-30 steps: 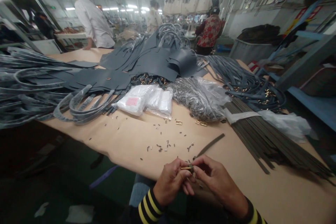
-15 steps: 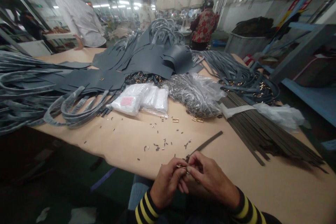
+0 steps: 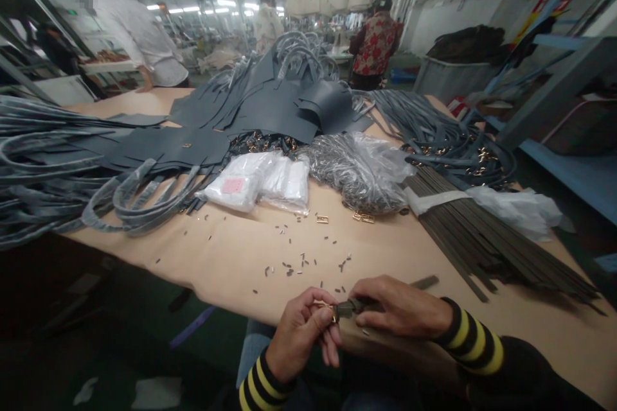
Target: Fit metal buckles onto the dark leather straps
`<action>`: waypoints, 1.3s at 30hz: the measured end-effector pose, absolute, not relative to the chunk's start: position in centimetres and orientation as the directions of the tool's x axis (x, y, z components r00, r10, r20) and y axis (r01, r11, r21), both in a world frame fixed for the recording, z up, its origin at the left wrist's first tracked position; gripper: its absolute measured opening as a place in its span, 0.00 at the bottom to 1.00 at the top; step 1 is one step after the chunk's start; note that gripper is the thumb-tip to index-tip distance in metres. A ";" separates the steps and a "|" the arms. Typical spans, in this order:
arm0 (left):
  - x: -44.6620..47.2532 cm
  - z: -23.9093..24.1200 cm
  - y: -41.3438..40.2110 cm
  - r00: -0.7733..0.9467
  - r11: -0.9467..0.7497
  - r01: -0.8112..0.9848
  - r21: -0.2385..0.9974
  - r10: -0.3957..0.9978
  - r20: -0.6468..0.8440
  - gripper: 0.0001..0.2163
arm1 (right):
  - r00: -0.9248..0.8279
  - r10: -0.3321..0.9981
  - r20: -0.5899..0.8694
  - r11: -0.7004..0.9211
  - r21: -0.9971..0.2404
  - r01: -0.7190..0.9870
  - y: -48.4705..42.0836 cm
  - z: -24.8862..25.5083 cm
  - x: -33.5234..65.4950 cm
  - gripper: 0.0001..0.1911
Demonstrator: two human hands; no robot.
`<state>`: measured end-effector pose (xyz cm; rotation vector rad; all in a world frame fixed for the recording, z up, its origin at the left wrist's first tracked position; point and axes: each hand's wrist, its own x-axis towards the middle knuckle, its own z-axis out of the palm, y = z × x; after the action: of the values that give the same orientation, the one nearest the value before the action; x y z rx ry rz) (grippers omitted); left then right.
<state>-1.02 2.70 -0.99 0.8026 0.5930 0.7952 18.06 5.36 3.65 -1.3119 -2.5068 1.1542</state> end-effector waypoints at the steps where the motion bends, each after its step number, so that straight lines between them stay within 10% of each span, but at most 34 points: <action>1: -1.0 -0.9 2.7 0.560 0.441 -0.383 0.812 0.809 -0.176 0.13 | -0.634 0.727 -0.264 0.334 -0.670 0.663 5.3 3.6 17.9 0.06; 18: 0.0 0.0 2.3 0.336 0.461 -0.270 0.846 0.868 -0.366 0.16 | -0.627 0.747 -0.221 0.212 -0.814 0.540 3.2 3.1 17.1 0.15; 39: -0.2 -0.7 1.5 0.478 0.416 -0.212 0.884 0.834 -0.277 0.15 | -0.565 0.760 -0.322 0.093 -0.806 0.585 2.6 3.5 16.5 0.14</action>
<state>-0.19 1.47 -0.73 0.9042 0.8189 0.7577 16.49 2.64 3.45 -1.3630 -2.1838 1.4685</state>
